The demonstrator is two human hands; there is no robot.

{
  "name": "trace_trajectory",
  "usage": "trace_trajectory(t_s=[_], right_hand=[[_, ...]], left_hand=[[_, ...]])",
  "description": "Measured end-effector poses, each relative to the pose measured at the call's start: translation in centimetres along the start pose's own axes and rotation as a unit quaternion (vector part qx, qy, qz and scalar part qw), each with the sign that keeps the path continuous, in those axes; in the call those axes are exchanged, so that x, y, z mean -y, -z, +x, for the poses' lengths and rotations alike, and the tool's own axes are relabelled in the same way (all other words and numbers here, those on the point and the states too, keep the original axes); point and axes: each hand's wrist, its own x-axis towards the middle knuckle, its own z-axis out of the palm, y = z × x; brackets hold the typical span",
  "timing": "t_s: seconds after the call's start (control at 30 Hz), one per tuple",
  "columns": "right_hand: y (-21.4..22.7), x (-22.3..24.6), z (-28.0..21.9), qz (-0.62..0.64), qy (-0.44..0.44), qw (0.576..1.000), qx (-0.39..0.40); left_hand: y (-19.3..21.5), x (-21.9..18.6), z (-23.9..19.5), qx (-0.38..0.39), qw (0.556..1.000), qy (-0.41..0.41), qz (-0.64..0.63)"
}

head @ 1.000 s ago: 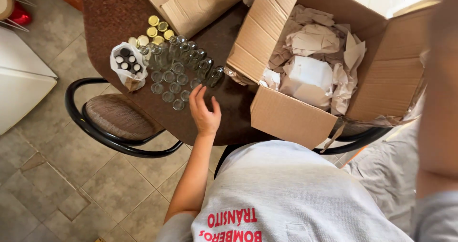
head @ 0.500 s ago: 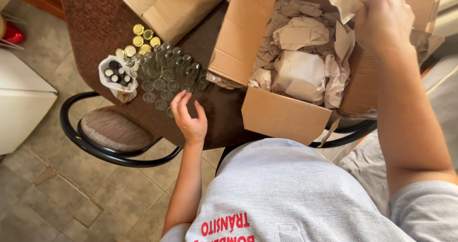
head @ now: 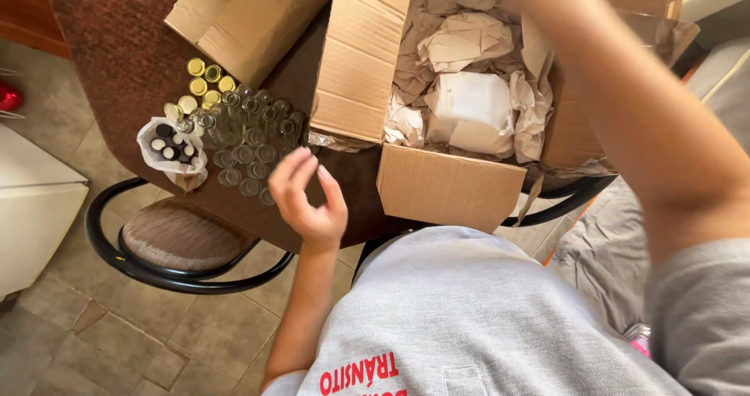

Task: Unpacking and unwrapping small glass bottles from a cardboard box and arranging them on a table.

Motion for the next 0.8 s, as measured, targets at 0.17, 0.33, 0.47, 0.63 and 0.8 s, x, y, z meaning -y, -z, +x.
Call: trace_trajectory(t_s=[0.17, 0.33, 0.47, 0.63, 0.8], right_hand=[[-14.2, 3.7, -5.9, 0.072, 0.041, 0.983, 0.162], [-13.4, 5.4, -10.4, 0.225, -0.014, 0.915, 0.333], [-1.4, 6.6, -12.8, 0.28, 0.017, 0.851, 0.443], [-6.2, 6.5, -15.2, 0.295, 0.022, 0.831, 0.471], [-4.0, 7.4, -15.7, 0.347, 0.017, 0.844, 0.409]], left_hand=[[-0.6, -2.1, -2.2, 0.066, 0.995, -0.004, -0.074], [-2.8, -4.0, -4.3, 0.195, 0.963, 0.023, -0.186], [-6.5, -4.1, -4.7, 0.284, 0.934, 0.006, -0.215], [-17.7, -4.1, -2.7, 0.452, 0.875, -0.084, -0.149], [-31.1, -2.8, -9.3, 0.489, 0.852, -0.185, 0.002]])
